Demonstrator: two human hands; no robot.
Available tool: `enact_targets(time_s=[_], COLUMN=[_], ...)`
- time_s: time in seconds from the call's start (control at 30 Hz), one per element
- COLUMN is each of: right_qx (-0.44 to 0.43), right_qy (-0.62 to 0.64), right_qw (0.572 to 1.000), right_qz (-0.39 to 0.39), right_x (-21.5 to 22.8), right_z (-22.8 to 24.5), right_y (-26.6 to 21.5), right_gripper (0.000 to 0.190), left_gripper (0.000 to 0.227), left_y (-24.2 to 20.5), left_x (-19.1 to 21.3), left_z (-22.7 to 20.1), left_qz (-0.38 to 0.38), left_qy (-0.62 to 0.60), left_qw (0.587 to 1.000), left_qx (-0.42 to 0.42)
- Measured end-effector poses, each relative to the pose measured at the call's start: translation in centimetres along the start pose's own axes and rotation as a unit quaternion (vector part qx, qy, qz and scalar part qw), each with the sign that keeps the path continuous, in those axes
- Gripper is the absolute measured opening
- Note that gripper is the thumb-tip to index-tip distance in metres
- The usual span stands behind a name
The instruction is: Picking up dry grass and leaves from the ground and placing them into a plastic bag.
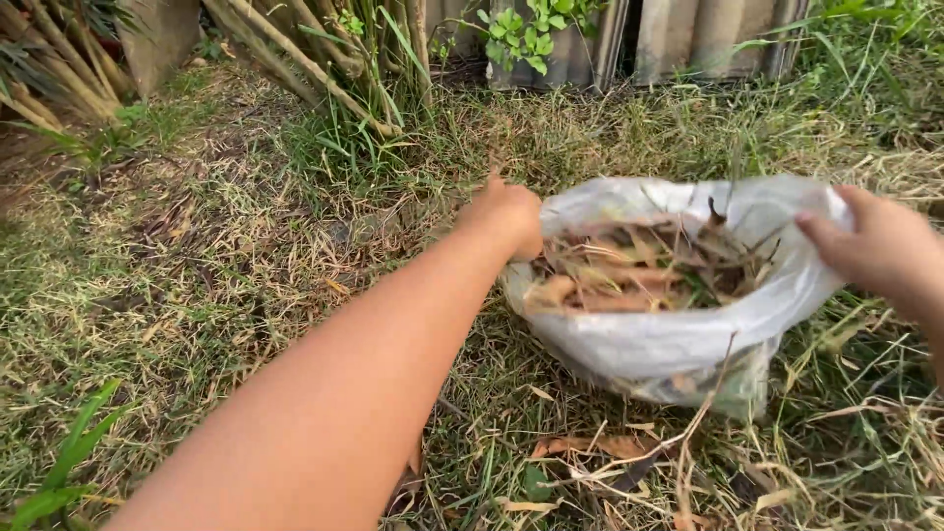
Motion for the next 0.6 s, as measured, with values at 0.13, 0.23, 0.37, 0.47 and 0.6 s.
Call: enact_targets(time_s=[0.13, 0.23, 0.37, 0.47, 0.6], right_qx=[0.037, 0.046, 0.135, 0.189, 0.179], right_qy=[-0.061, 0.078, 0.198, 0.224, 0.252], right_qw=[0.996, 0.994, 0.971, 0.955, 0.948], right_qz=[0.058, 0.063, 0.014, 0.054, 0.075], right_x=[0.9, 3.2, 3.8, 0.9, -3.6], right_z=[7.8, 14.4, 22.4, 26.6, 29.4], right_y=[-2.8, -4.1, -5.3, -5.6, -4.5], right_gripper=[0.053, 0.045, 0.043, 0.041, 0.037], left_gripper=[0.044, 0.043, 0.054, 0.040, 0.055], left_y=[1.9, 0.4, -4.9, -7.1, -10.4], left_x=[-1.7, 2.5, 10.5, 11.6, 10.3], left_z=[2.0, 3.7, 9.3, 15.9, 21.8], left_qz=[-0.050, -0.128, -0.119, -0.133, -0.134], left_qy=[-0.131, -0.247, -0.338, -0.354, -0.390], left_qw=[0.990, 0.959, 0.934, 0.925, 0.905], left_qx=[-0.026, -0.049, 0.007, 0.030, 0.105])
Point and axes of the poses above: each hand's wrist, its own y-axis towards the middle knuckle, its own x-axis out of the back of the hand, z = x × y, the point moved 1 cm from there along y, towards the middle knuckle, and after that the axes turned 7 degrees about y, right-handed, at the moved point
